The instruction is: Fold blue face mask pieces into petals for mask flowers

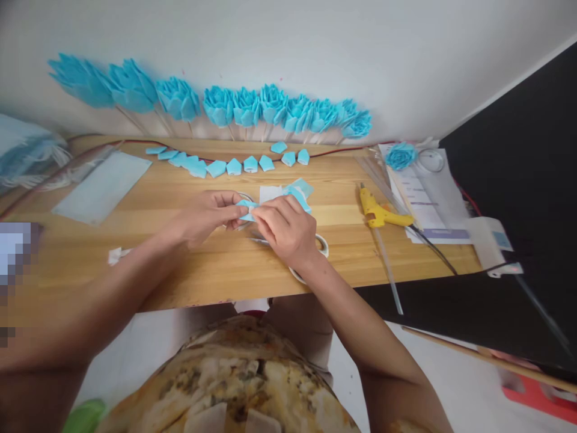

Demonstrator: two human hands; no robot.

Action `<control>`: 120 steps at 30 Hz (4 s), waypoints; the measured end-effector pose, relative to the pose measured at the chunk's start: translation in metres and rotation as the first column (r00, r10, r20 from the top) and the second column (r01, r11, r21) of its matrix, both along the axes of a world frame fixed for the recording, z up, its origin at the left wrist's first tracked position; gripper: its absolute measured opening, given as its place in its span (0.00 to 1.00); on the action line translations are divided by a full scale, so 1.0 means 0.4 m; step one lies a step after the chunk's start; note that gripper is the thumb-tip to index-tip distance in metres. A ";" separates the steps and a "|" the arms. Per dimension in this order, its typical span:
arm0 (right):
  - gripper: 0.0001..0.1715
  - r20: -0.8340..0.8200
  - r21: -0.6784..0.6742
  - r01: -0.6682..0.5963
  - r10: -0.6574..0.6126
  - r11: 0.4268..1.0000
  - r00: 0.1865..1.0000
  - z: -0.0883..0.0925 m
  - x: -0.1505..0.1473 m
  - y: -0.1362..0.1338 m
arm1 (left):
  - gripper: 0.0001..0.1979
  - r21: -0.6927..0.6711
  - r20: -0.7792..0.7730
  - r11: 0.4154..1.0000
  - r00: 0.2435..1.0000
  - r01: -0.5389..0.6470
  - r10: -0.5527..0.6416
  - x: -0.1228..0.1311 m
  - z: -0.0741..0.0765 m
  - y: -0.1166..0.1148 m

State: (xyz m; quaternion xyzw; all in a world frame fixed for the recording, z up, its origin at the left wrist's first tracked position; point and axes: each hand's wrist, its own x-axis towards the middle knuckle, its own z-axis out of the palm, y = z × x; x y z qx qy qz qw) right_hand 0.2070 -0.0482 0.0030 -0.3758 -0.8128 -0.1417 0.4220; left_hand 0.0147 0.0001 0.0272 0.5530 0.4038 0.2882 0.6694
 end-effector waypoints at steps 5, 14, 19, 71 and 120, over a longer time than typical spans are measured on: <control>0.10 0.005 -0.015 -0.014 0.014 1.000 1.000 0.003 -0.003 0.001 | 0.09 -0.025 -0.002 1.000 1.000 -0.011 0.011 -0.001 0.000 0.002; 0.11 -0.017 -0.233 -0.093 0.092 0.968 0.996 0.040 0.005 -0.004 | 0.10 -0.013 0.003 1.000 1.000 -0.015 0.015 -0.008 -0.025 0.016; 0.11 -0.222 -0.488 -0.113 0.002 0.865 0.975 0.078 0.036 0.023 | 0.09 0.080 -0.064 0.997 0.998 0.011 -0.005 -0.014 -0.020 0.019; 0.21 -0.538 -0.637 -0.439 0.041 0.634 0.842 -0.022 0.034 0.133 | 0.14 0.279 -0.147 0.955 0.979 -0.096 0.141 -0.011 -0.036 0.026; 0.25 -0.775 -0.484 -0.298 -0.244 0.823 0.583 0.010 0.131 0.180 | 0.15 0.221 -0.064 0.957 0.977 -0.186 0.205 -0.002 -0.053 0.025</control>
